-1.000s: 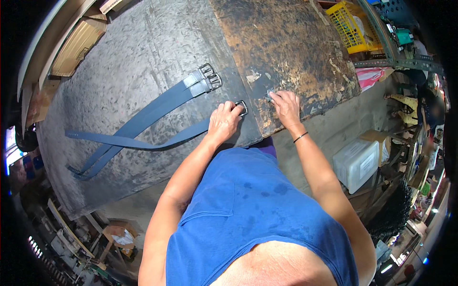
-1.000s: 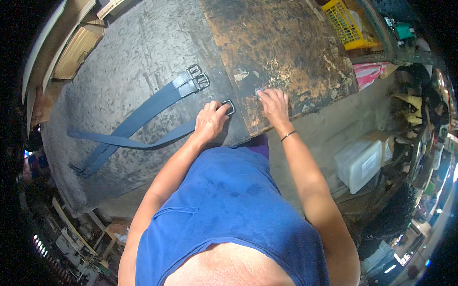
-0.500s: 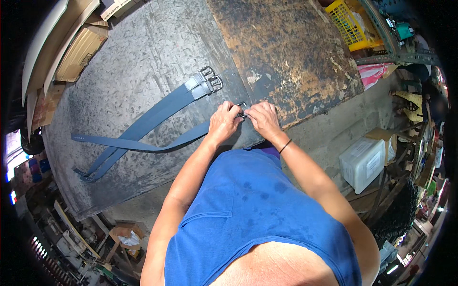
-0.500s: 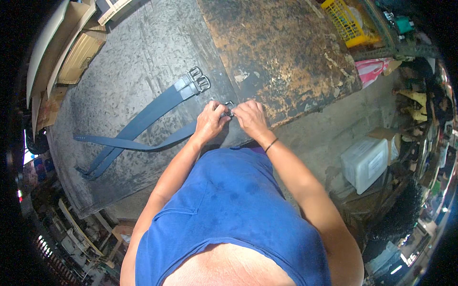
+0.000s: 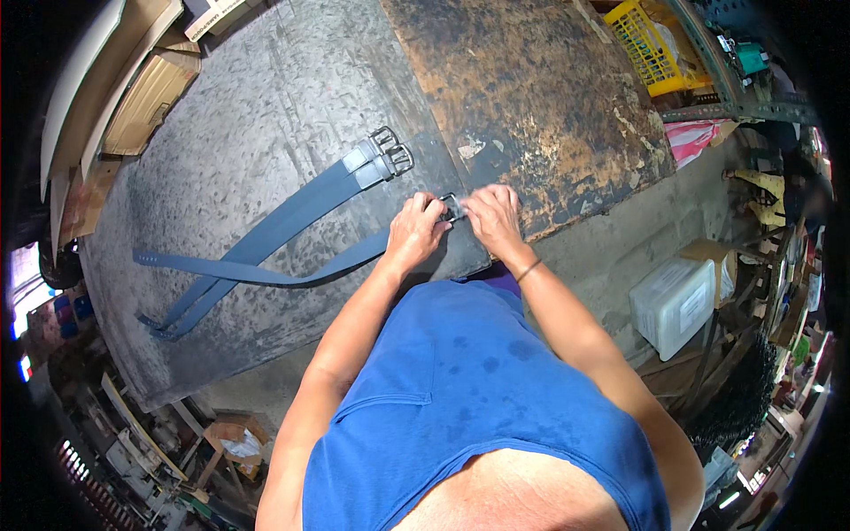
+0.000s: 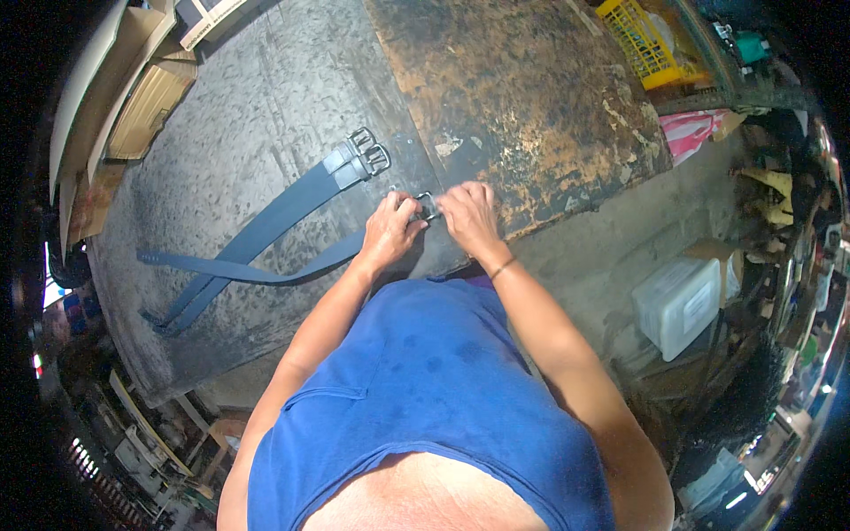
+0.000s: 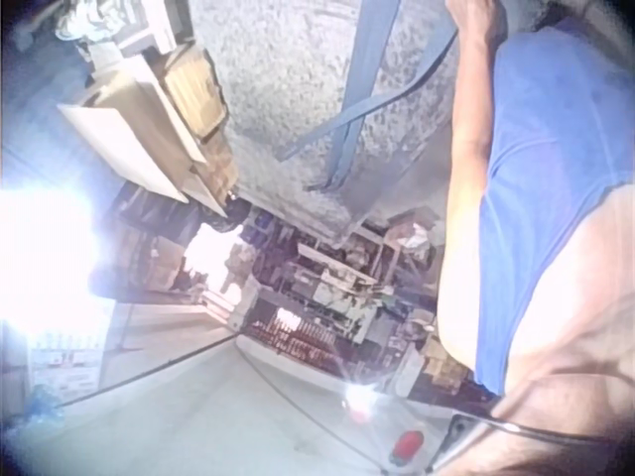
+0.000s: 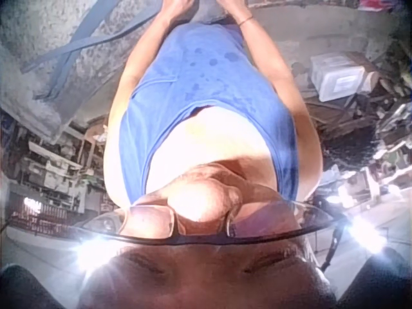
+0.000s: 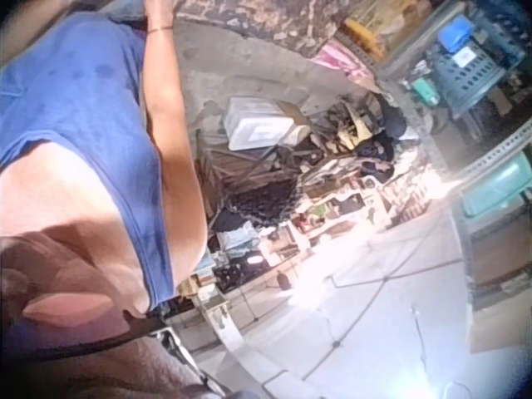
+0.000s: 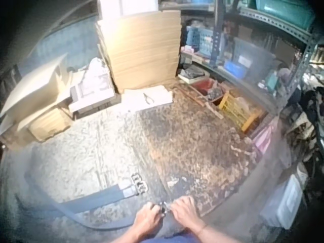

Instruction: The person assembles leather belts by attaching belt buckles and hardware pieces by hand.

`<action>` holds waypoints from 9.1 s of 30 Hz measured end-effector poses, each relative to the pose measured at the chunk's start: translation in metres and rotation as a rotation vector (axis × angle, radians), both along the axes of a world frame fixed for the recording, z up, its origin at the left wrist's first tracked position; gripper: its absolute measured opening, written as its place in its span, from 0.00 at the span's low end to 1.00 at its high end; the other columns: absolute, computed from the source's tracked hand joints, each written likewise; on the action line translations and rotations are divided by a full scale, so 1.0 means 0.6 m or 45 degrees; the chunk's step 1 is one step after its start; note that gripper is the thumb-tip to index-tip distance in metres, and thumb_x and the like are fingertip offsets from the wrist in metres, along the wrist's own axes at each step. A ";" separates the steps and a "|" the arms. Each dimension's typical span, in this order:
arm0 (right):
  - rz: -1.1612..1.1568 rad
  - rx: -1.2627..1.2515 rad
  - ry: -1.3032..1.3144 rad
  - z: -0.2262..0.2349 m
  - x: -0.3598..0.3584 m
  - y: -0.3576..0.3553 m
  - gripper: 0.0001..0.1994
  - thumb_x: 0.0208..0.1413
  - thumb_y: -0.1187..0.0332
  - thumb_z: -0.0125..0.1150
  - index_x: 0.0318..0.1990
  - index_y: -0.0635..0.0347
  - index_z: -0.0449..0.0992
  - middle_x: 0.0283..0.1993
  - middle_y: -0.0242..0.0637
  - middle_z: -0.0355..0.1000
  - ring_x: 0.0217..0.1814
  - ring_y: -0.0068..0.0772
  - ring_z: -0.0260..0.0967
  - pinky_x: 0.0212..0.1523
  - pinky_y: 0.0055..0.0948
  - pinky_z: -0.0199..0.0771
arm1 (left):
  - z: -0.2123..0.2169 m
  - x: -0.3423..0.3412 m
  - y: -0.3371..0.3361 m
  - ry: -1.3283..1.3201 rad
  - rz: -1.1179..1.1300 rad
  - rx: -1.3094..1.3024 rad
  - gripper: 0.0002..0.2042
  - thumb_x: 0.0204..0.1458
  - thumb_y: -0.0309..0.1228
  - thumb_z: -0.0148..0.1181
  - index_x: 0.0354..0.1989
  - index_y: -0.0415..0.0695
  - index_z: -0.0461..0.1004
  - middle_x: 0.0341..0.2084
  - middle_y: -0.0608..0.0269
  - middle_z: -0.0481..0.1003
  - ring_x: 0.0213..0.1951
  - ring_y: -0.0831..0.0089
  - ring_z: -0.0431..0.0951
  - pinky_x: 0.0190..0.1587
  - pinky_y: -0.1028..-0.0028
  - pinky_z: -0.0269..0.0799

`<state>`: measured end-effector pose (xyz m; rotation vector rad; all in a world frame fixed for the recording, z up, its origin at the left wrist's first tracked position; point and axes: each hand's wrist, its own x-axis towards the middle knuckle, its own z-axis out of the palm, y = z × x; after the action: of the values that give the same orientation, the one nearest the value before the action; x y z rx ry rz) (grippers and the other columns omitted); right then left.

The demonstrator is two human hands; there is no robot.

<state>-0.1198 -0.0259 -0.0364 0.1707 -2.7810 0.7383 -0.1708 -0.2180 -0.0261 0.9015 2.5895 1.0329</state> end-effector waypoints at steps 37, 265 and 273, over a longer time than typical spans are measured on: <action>0.147 0.014 0.089 0.018 0.028 -0.012 0.10 0.47 0.71 0.65 0.38 0.48 0.80 0.39 0.26 0.73 0.50 0.36 0.65 0.61 0.46 0.59 | 0.036 0.003 -0.038 -0.168 0.163 -0.179 0.21 0.47 0.39 0.70 0.48 0.46 0.75 0.40 0.55 0.71 0.43 0.52 0.76 0.42 0.54 0.74; -0.040 -0.539 -0.369 0.088 -0.080 0.046 0.10 0.58 0.69 0.58 0.43 0.59 0.82 0.37 0.42 0.72 0.44 0.44 0.71 0.49 0.37 0.71 | 0.083 -0.021 -0.063 0.393 0.363 -0.166 0.25 0.49 0.32 0.67 0.59 0.54 0.71 0.52 0.52 0.67 0.49 0.53 0.71 0.49 0.56 0.67; -0.281 -0.421 -0.276 0.043 -0.028 0.097 0.12 0.54 0.69 0.61 0.46 0.60 0.79 0.43 0.44 0.75 0.49 0.49 0.71 0.53 0.39 0.70 | -0.013 -0.004 -0.081 0.305 0.296 -0.078 0.32 0.49 0.39 0.68 0.63 0.46 0.65 0.50 0.51 0.70 0.50 0.54 0.69 0.54 0.58 0.63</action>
<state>-0.1369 0.0322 -0.0105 -0.2903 -2.7570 1.1997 -0.1730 -0.2663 -0.0337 0.7644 2.9658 0.9451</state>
